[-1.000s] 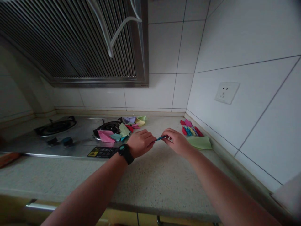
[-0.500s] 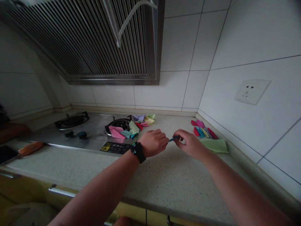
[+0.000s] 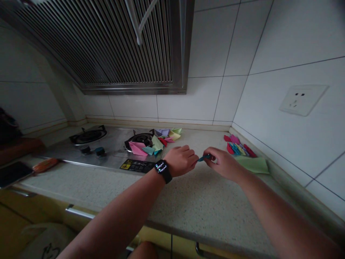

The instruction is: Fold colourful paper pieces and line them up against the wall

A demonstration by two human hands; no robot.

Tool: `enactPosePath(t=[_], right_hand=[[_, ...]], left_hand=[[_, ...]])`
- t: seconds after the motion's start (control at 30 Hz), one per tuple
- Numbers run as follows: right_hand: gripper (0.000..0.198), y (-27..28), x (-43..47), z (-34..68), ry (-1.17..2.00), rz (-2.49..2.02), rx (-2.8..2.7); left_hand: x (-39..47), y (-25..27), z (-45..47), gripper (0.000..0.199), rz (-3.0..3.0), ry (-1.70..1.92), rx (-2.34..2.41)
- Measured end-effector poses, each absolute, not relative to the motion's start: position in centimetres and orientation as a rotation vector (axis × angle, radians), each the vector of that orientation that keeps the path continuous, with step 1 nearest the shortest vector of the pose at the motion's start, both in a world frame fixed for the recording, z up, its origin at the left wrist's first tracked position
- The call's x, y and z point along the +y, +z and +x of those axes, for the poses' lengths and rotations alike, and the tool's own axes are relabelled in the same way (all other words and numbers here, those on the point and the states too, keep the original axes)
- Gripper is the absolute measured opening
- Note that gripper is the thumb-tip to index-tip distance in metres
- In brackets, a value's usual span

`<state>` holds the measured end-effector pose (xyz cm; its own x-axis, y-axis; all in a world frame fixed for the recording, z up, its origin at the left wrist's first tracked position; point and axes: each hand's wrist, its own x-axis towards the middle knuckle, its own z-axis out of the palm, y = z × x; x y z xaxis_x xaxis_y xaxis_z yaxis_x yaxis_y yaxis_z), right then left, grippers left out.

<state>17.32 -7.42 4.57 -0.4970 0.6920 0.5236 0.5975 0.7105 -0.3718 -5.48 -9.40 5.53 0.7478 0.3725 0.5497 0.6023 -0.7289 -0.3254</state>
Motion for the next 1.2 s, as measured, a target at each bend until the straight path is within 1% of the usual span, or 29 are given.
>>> enactPosePath(t=[0.8, 0.97, 1.03, 1.1, 1.2], right_hand=[[0.006, 4.5, -7.4, 17.3, 0.185, -0.981, -2.322], [0.006, 4.3, -7.3, 17.3, 0.226, -0.997, -2.343], [0.011, 4.4, -7.4, 17.2, 0.226, -0.976, -2.338], [0.022, 4.6, -7.8, 16.9, 0.195, -0.909, -2.292], [0.035, 5.6, -9.3, 15.7, 0.064, -0.758, -2.218]], left_hand=[[-8.9, 5.2, -5.5, 0.023, -2.485, -0.597, -0.750], [-9.0, 5.2, -5.5, 0.023, -2.482, -0.623, -0.757], [-9.1, 5.1, -5.4, 0.021, -2.482, -0.634, -0.768], [-9.2, 5.1, -5.2, 0.020, -2.484, -0.635, -0.785], [-9.3, 4.9, -4.7, 0.020, -2.517, -0.594, -0.805]])
